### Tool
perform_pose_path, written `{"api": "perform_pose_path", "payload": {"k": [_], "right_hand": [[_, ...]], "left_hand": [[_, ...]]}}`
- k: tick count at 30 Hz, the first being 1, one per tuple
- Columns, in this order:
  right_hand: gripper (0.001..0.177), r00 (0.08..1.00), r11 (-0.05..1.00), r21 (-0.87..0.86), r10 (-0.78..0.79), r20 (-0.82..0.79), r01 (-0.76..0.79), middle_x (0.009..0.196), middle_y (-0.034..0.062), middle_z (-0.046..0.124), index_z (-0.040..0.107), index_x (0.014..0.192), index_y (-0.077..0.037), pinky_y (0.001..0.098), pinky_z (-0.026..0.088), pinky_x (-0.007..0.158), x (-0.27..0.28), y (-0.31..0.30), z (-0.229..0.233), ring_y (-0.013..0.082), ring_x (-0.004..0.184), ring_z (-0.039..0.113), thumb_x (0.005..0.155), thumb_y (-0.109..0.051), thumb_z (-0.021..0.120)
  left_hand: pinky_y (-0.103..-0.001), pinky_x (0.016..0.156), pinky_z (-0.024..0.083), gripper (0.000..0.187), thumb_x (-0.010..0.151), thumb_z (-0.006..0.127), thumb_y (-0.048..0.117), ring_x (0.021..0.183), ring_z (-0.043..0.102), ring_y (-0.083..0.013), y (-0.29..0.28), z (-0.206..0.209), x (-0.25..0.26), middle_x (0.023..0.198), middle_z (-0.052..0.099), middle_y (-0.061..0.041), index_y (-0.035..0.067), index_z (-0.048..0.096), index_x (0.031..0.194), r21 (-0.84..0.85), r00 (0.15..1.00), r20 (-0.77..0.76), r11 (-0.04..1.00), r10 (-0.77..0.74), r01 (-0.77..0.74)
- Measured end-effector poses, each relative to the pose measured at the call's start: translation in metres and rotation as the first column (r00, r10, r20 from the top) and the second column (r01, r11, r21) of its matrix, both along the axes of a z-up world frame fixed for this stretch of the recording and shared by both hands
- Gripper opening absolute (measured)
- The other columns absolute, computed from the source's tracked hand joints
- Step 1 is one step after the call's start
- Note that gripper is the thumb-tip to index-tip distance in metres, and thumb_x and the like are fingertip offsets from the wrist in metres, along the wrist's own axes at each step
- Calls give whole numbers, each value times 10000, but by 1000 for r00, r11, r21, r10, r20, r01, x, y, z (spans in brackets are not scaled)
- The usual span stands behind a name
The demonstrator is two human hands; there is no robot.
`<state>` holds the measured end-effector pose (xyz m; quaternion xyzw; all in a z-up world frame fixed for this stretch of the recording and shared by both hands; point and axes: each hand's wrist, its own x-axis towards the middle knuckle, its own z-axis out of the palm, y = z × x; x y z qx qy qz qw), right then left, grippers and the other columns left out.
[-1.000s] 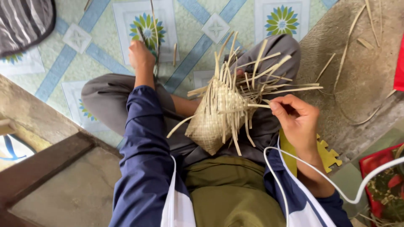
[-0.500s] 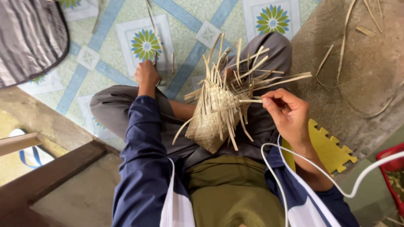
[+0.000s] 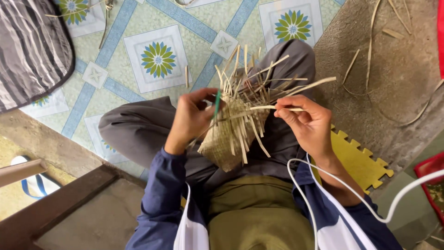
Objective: The person weaves a basket from dried plant material by hand, occasionally trimming the leaves with scissors.
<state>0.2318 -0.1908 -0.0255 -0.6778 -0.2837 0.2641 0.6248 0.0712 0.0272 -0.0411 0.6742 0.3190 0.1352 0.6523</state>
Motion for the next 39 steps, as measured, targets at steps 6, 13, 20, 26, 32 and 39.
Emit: {"api": "perform_pose_path", "payload": {"k": [6,13,20,26,32,39], "right_hand": [[221,997,1000,12,-30,67,29,825,172,697,696,1153,122,288,611,628,2,-2,-9,161,662,703,942,62,725],[138,983,999,-47,0,182,8,762,183,696,736,1084,119,256,556,567,-4,9,14,140,594,647,962,58,719],[124,962,997,-64,48,268,-31,724,161,681,760,1040,92,296,545,590,-6,10,19,187,659,695,918,72,752],[110,956,996,-67,72,283,-55,700,146,685,771,1009,85,298,545,582,-8,8,16,177,629,675,901,62,771],[118,960,996,-64,81,269,-66,722,147,693,768,1027,85,289,546,596,-7,6,15,171,661,677,911,64,761],[104,981,998,-56,44,190,-34,743,159,689,744,1036,86,279,573,669,-10,2,18,181,720,708,938,53,744]], "left_hand": [[-616,721,551,632,778,761,131,817,695,-512,-6,7,-22,1061,721,-210,134,538,1369,497,943,-300,821,-141,281],[-481,742,600,554,757,789,160,910,746,-379,-30,36,-16,1055,759,-96,197,674,1298,544,958,-133,789,-256,286],[-526,730,595,572,754,782,95,926,736,-426,-32,32,-15,1026,773,-110,180,678,1310,509,943,-53,804,-328,308],[-518,723,603,531,780,768,31,929,739,-442,-31,36,-17,1017,785,-143,137,698,1295,466,940,12,834,-342,297],[-471,711,609,465,770,761,8,885,759,-385,-31,40,-17,960,796,-107,121,727,1221,443,941,39,850,-336,285],[-288,571,528,353,776,766,-29,599,650,-139,27,12,-23,826,769,-40,118,783,1097,371,994,71,927,-82,50]]}}
